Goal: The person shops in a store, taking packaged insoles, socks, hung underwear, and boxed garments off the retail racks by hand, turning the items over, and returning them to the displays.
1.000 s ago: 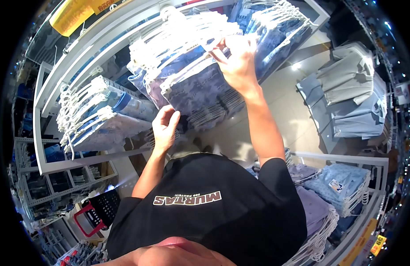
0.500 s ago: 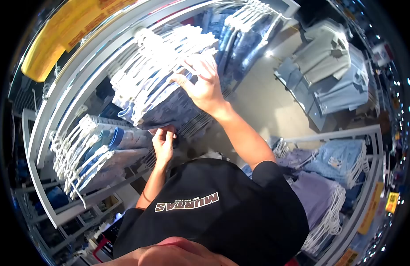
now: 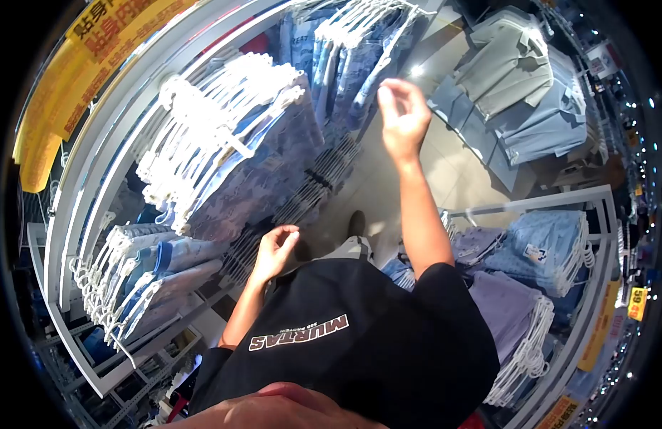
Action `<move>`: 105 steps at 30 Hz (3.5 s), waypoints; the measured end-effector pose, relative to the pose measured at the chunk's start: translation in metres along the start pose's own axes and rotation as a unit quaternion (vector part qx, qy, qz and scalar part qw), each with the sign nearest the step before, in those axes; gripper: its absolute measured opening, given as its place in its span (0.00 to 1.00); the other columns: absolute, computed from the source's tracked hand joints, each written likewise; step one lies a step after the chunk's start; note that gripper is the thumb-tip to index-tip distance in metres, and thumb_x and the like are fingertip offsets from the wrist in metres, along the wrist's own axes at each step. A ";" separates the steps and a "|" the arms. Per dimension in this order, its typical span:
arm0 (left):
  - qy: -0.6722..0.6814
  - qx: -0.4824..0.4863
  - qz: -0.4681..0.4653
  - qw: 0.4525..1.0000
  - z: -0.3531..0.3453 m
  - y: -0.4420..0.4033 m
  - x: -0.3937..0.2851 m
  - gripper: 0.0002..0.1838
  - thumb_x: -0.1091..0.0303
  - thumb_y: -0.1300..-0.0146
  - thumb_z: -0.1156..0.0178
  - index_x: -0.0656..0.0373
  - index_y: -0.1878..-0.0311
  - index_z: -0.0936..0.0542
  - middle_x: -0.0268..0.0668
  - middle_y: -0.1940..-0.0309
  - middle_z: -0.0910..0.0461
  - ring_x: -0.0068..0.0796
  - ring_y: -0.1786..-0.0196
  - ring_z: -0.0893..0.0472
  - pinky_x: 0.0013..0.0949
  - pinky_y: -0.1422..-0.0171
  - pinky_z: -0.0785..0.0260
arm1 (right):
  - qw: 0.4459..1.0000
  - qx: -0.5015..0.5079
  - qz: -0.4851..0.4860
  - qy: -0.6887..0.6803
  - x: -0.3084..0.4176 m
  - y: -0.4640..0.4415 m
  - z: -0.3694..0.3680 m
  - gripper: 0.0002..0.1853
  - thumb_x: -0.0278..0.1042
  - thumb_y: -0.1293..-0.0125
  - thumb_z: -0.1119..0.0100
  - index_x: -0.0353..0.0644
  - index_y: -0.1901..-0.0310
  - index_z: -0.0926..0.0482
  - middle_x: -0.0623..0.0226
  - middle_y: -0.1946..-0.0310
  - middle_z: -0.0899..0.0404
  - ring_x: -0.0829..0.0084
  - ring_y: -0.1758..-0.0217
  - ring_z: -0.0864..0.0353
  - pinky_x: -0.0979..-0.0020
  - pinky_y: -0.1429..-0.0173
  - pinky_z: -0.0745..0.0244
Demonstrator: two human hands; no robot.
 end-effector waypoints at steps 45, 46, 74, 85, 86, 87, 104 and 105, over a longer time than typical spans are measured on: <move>0.309 -0.209 -0.010 0.928 -0.196 -0.195 -0.116 0.16 0.61 0.27 0.44 0.67 0.50 0.21 0.34 0.59 0.18 0.19 0.57 0.22 0.27 0.50 0.30 | 0.899 0.350 -0.264 -0.008 -0.195 -0.140 0.158 0.12 0.29 0.36 0.33 0.32 0.54 0.18 0.68 0.63 0.17 0.80 0.60 0.20 0.77 0.53 0.25; 0.335 -0.197 -0.021 0.921 -0.199 -0.196 -0.112 0.18 0.59 0.26 0.45 0.66 0.46 0.22 0.37 0.55 0.18 0.23 0.53 0.20 0.30 0.47 0.28 | 0.903 0.341 -0.260 -0.014 -0.200 -0.135 0.160 0.11 0.29 0.35 0.33 0.32 0.55 0.18 0.68 0.63 0.17 0.80 0.60 0.21 0.77 0.53 0.26; 0.174 -0.050 0.052 0.982 -0.276 -0.235 -0.054 0.53 0.55 0.40 0.30 0.65 0.24 0.54 0.57 0.25 0.51 0.51 0.24 0.44 0.44 0.25 0.44 | 0.640 -0.041 -0.506 -0.577 -0.233 -0.059 0.118 0.27 0.60 0.29 0.50 0.37 0.57 0.25 0.46 0.49 0.23 0.50 0.36 0.28 0.42 0.27 0.38; 0.408 0.022 0.050 0.911 -0.298 -0.234 -0.093 0.20 0.71 0.32 0.38 0.69 0.40 0.26 0.41 0.45 0.21 0.30 0.44 0.22 0.35 0.37 0.31 | 0.630 -0.048 -0.494 -0.597 -0.226 -0.056 0.127 0.26 0.60 0.29 0.51 0.39 0.56 0.30 0.54 0.51 0.27 0.52 0.36 0.30 0.41 0.27 0.38; 0.404 0.014 0.050 0.913 -0.296 -0.230 -0.097 0.19 0.71 0.32 0.39 0.69 0.41 0.25 0.41 0.46 0.20 0.30 0.44 0.21 0.35 0.37 0.30 | 0.628 -0.061 -0.498 -0.594 -0.229 -0.056 0.131 0.26 0.60 0.28 0.51 0.40 0.55 0.30 0.54 0.51 0.27 0.52 0.36 0.30 0.41 0.27 0.38; 0.402 -0.001 0.042 0.915 -0.293 -0.229 -0.094 0.18 0.70 0.33 0.38 0.69 0.43 0.24 0.41 0.48 0.19 0.30 0.48 0.19 0.34 0.40 0.28 | 0.618 -0.071 -0.507 -0.597 -0.232 -0.055 0.132 0.25 0.60 0.28 0.52 0.40 0.54 0.32 0.54 0.51 0.28 0.52 0.36 0.30 0.41 0.27 0.38; 0.247 -0.083 -0.038 0.965 -0.251 -0.216 -0.089 0.25 0.50 0.25 0.49 0.64 0.41 0.23 0.36 0.44 0.23 0.26 0.42 0.26 0.31 0.37 0.34 | 0.922 0.323 0.120 0.176 -0.140 -0.067 0.092 0.13 0.36 0.41 0.32 0.40 0.76 0.25 0.60 0.78 0.24 0.58 0.69 0.27 0.60 0.62 0.32; 0.298 -0.079 -0.037 0.951 -0.248 -0.211 -0.106 0.25 0.50 0.24 0.52 0.65 0.44 0.22 0.36 0.50 0.20 0.25 0.47 0.24 0.30 0.38 0.34 | 0.908 0.366 0.091 0.182 -0.142 -0.059 0.085 0.13 0.36 0.43 0.31 0.41 0.76 0.25 0.62 0.77 0.23 0.56 0.67 0.27 0.56 0.58 0.32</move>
Point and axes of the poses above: each hand's wrist, its own y-axis away from the middle knuckle, its own z-axis out of the back of the hand, x = y × z, the point moved 8 cm from there along -y, towards the middle knuckle
